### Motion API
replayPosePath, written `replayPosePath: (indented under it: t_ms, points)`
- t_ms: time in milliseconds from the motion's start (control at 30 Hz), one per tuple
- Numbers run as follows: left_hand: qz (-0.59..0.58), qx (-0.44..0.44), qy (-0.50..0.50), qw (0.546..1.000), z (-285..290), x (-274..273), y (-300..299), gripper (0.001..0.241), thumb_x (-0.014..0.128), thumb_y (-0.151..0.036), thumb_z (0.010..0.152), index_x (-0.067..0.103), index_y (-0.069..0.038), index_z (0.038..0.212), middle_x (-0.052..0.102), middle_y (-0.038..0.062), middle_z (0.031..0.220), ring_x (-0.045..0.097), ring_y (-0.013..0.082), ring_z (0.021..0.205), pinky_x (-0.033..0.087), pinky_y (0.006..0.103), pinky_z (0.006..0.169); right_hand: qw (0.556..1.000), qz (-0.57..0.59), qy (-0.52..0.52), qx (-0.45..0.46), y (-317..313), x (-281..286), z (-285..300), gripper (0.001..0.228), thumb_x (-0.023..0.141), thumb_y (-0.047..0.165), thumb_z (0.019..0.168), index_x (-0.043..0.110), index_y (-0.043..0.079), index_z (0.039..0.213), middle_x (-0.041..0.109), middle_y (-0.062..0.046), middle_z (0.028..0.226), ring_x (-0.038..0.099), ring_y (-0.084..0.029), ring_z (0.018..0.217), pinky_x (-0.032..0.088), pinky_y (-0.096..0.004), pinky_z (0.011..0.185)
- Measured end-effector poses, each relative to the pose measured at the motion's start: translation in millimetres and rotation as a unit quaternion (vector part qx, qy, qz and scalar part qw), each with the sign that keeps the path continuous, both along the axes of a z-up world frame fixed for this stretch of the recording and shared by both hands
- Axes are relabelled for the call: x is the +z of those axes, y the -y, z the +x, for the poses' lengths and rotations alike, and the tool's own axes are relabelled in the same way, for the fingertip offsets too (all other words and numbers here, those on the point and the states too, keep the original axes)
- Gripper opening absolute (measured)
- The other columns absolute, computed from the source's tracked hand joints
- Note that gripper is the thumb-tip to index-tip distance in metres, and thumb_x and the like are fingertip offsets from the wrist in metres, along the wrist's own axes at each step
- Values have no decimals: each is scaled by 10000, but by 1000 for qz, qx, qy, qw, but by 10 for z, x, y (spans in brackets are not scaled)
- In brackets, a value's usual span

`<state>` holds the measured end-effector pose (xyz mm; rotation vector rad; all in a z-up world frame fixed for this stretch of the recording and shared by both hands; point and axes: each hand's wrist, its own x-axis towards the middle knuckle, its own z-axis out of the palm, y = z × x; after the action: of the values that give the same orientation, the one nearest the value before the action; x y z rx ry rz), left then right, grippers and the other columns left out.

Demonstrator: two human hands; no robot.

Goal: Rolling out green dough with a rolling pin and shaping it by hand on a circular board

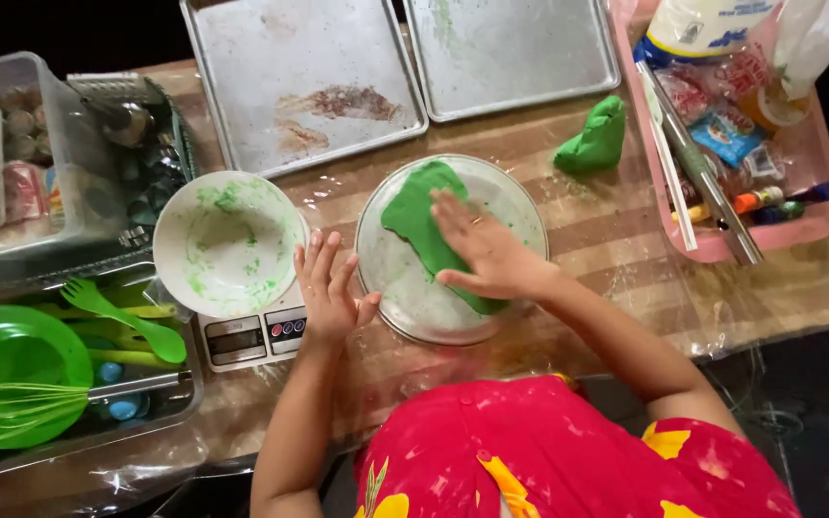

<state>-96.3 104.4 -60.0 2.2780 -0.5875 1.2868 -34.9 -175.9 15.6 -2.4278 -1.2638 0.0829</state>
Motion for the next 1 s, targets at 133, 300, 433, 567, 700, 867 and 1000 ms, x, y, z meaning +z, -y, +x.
replayPosePath:
  t_ms: [133,300,433,567,700,867,1000]
  points:
    - [14,-2,-15,1000,-32,-35,-31,635,369,-593,1041,513,-93,1405,505,235,1490,451,469,1412,252,648,1175,997,-8,47,-54,251,-24,209,983,401,699,978,279,-72,1576,290,-318,1616,272,-469,1505,200,-634,1173]
    - [-5,-10,-6,1000,-12,64,18,609,385,-591,1048,564,-96,1355,533,216,1474,459,454,1415,259,631,1179,972,-173,71,-141,412,-556,79,905,274,769,970,308,141,1622,199,-90,1735,125,-321,1596,101,-747,1149]
    - [-6,-17,-15,1000,-10,44,1,609,398,-600,1042,572,-106,1354,537,212,1472,460,453,1412,272,640,1168,973,-118,125,-157,313,-67,32,844,309,721,1016,533,53,1481,220,-156,1728,124,-358,1597,149,-737,1157]
    - [-1,-8,-17,1000,-6,29,4,613,375,-610,1042,561,-116,1352,526,210,1481,458,444,1415,273,629,1175,967,-132,149,-157,277,-127,-4,817,354,738,1007,600,84,1431,340,-157,1681,214,-345,1580,152,-716,1166]
    - [0,-14,-30,999,-48,17,10,597,391,-593,1043,561,-118,1363,525,205,1488,445,441,1428,274,636,1171,972,-122,126,-154,193,-67,-9,856,349,756,996,507,93,1515,265,-184,1703,195,-369,1578,75,-744,1158]
    - [-6,-25,-56,998,-54,-43,47,590,417,-589,1031,548,-125,1373,528,203,1482,451,429,1425,228,635,1193,965,-128,189,-126,168,-237,-75,866,381,782,961,550,106,1477,330,-169,1682,210,-335,1587,82,-720,1187]
    - [-60,-117,-209,969,-144,585,321,482,552,-378,1011,519,-93,1398,581,120,1466,565,267,1357,163,550,1230,972,-54,230,-3,-7,-52,-331,716,350,712,1003,620,159,1367,525,-54,1547,267,-218,1568,2,-723,1209]
